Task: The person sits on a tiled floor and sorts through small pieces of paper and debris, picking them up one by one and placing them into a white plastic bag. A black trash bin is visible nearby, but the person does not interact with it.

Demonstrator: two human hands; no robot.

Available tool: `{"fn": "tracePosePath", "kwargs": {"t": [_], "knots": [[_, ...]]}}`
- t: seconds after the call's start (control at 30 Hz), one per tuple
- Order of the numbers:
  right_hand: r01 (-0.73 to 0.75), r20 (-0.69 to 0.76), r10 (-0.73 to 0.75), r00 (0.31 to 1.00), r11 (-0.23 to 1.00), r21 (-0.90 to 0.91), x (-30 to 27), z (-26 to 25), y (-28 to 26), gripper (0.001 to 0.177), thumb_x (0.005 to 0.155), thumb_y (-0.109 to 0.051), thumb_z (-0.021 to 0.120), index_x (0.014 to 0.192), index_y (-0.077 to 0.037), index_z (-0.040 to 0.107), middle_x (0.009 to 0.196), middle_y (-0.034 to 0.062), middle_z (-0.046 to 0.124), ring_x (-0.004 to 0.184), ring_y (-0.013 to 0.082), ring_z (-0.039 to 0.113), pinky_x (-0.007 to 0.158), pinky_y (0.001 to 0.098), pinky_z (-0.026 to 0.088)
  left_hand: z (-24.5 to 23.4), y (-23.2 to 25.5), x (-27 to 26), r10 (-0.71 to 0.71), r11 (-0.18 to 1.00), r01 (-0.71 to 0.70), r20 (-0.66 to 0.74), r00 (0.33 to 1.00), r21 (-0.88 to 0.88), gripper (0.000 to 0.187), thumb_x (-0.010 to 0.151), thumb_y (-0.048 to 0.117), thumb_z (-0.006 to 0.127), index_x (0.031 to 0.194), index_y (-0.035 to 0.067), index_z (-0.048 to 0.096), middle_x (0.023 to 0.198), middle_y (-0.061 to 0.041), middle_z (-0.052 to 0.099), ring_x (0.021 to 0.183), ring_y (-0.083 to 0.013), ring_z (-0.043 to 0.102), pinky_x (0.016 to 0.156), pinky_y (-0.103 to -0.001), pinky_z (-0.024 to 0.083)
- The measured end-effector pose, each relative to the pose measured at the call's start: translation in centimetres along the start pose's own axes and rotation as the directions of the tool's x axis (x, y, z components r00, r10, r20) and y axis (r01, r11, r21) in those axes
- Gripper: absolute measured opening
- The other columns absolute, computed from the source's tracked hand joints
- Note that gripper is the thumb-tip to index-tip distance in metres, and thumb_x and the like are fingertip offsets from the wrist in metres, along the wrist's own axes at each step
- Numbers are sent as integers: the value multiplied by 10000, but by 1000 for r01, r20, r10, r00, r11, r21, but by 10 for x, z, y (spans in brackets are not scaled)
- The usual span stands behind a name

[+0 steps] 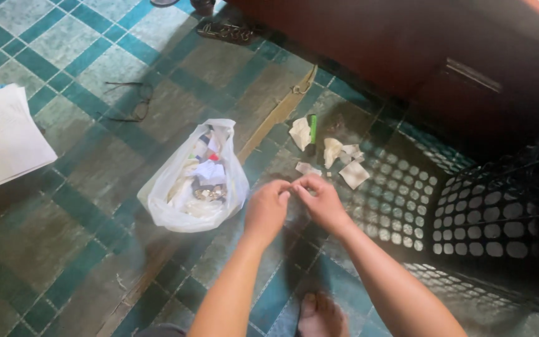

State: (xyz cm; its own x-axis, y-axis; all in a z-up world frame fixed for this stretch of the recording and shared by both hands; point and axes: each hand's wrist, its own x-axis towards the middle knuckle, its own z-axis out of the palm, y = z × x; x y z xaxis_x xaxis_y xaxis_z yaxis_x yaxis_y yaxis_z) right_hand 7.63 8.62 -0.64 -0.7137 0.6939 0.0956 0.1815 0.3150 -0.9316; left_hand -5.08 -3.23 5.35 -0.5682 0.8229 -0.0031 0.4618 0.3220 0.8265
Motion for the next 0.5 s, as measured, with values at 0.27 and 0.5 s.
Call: {"fn": "tracePosePath", "kwargs": {"t": [0.27, 0.5], "knots": [[151, 29, -149, 988, 979, -133, 35, 30, -73, 101, 918, -156, 730, 933, -57, 740, 920, 74, 719, 896, 215, 688, 790, 324, 520, -66, 4, 10, 0, 996, 7, -86, 996, 86, 142, 922, 201, 674, 934, 63, 704, 943, -155, 738, 932, -376, 698, 805, -476, 538], [161, 87, -154, 984, 984, -80, 55, 60, -124, 89, 912, -151, 726, 954, -73, 735, 907, 96, 688, 841, 250, 680, 719, 352, 519, -113, -7, 10, 161, 957, -114, -161, 974, 268, 127, 920, 191, 652, 918, 64, 665, 909, -152, 719, 897, -383, 680, 769, -516, 515]]}}
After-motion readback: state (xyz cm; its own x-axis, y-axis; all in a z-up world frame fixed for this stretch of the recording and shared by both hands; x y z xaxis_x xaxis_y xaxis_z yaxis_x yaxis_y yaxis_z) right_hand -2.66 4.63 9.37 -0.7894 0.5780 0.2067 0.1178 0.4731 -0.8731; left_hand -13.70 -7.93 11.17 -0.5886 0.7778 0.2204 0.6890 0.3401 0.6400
